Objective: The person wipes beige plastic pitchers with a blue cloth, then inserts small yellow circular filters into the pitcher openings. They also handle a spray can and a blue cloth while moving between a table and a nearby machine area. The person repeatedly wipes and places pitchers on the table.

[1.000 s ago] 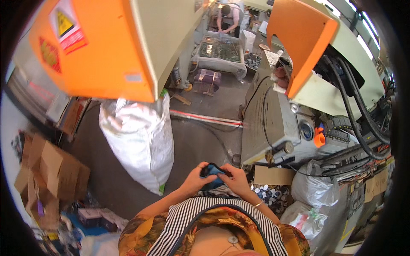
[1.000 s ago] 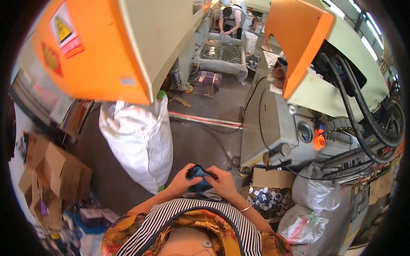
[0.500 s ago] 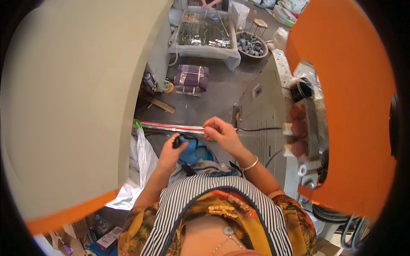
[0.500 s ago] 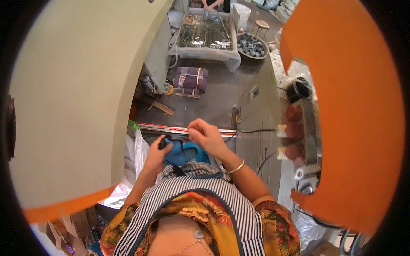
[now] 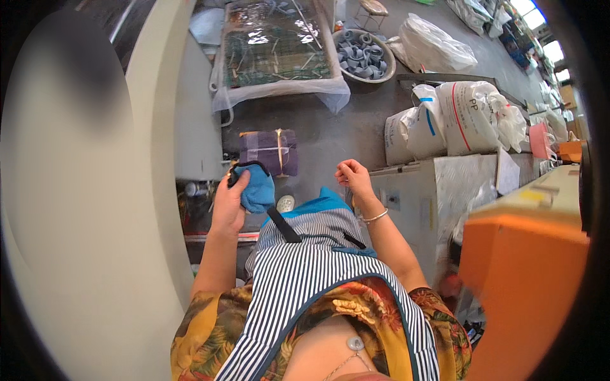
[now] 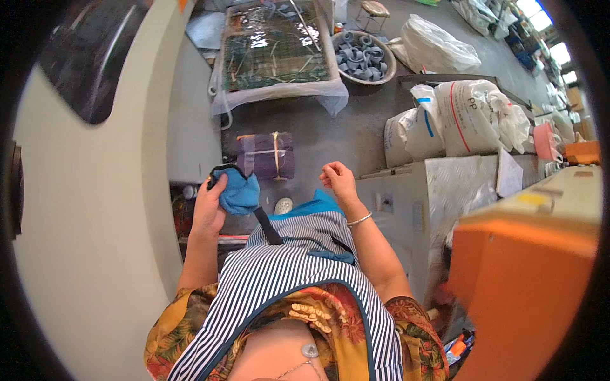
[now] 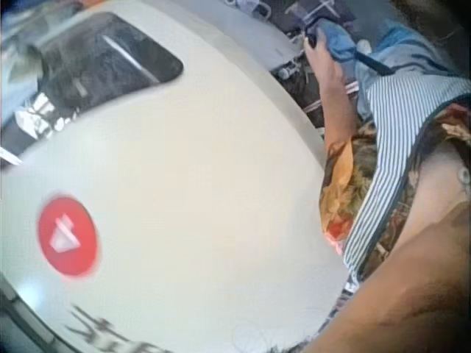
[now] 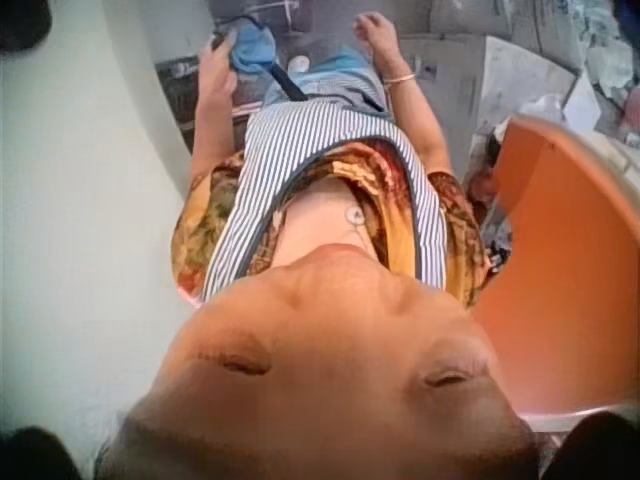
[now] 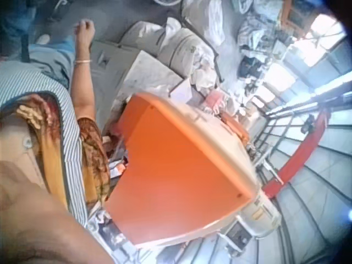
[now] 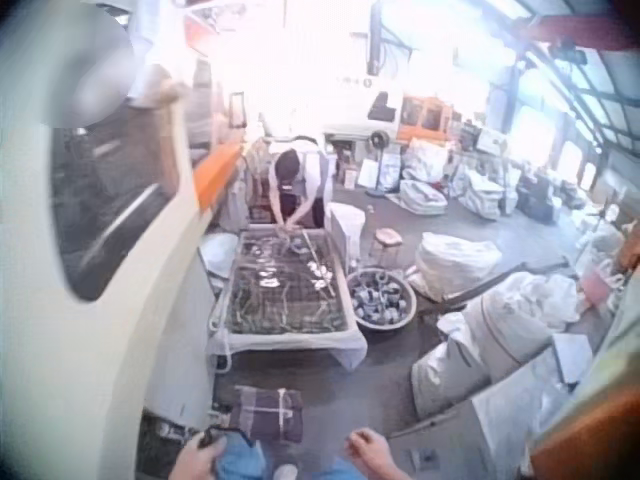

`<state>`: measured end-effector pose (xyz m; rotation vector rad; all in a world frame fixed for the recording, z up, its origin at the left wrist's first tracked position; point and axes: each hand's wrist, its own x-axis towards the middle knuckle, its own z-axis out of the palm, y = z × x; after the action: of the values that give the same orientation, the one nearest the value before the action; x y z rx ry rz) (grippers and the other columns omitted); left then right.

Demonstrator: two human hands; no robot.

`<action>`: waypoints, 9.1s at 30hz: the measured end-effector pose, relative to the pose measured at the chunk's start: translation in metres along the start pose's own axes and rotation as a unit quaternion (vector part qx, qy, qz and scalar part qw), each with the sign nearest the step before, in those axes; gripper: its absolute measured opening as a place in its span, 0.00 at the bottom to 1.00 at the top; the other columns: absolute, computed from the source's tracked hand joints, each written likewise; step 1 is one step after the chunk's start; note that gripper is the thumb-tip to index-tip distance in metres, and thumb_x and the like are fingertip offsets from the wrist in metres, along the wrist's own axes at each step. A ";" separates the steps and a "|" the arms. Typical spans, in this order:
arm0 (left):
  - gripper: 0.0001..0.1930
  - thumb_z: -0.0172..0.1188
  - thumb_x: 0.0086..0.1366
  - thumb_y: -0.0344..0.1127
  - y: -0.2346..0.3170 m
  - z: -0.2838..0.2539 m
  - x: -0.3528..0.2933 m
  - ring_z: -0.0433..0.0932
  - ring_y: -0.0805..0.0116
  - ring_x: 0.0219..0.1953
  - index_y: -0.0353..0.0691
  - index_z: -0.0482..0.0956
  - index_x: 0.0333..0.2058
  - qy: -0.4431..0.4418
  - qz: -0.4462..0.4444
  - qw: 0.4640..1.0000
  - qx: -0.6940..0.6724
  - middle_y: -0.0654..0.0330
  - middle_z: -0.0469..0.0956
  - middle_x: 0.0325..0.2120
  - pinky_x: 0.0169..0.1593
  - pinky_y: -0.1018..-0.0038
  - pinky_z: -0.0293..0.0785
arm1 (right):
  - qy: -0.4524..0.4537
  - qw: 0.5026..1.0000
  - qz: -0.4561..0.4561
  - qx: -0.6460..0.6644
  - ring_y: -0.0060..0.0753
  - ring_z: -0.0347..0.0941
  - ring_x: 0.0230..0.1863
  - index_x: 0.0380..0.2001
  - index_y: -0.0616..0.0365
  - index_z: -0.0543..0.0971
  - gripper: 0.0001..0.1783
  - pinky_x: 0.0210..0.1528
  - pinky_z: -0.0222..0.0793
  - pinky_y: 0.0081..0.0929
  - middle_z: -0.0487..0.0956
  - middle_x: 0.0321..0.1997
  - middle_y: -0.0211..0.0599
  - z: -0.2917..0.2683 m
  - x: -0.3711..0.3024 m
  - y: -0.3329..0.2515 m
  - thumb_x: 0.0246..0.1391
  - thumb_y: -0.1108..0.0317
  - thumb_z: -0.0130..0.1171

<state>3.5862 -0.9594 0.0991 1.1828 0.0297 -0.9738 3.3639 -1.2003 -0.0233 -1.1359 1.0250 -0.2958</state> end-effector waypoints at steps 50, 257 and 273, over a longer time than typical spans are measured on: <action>0.20 0.61 0.70 0.41 -0.132 0.362 0.756 0.78 0.59 0.48 0.32 0.74 0.53 0.348 -0.443 0.811 -0.156 0.52 0.79 0.49 0.54 0.60 0.76 | 0.033 0.742 -0.146 -0.654 0.60 0.72 0.59 0.64 0.48 0.65 0.44 0.59 0.72 0.50 0.69 0.64 0.48 -0.195 1.340 -0.214 0.43 0.64 0.74; 0.18 0.54 0.73 0.44 -0.066 0.517 0.840 0.81 0.59 0.42 0.36 0.74 0.52 0.025 -0.158 0.970 0.184 0.49 0.82 0.40 0.46 0.66 0.75 | 0.028 0.822 -0.245 -0.513 0.55 0.71 0.53 0.56 0.54 0.72 0.35 0.49 0.71 0.46 0.72 0.57 0.49 -0.159 0.733 -0.359 0.43 0.61 0.70; 0.14 0.59 0.60 0.22 -0.100 0.387 0.822 0.80 0.54 0.50 0.39 0.82 0.45 -0.073 -0.045 0.906 0.415 0.57 0.83 0.46 0.57 0.67 0.73 | -0.003 0.826 -0.204 -0.526 0.53 0.75 0.57 0.62 0.56 0.68 0.46 0.54 0.73 0.43 0.76 0.58 0.47 -0.259 0.974 -0.406 0.38 0.58 0.78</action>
<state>3.8488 -1.7770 -0.2154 1.8910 -0.5008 -1.1984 3.7961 -2.1819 -0.1970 -2.3759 0.9194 -0.0272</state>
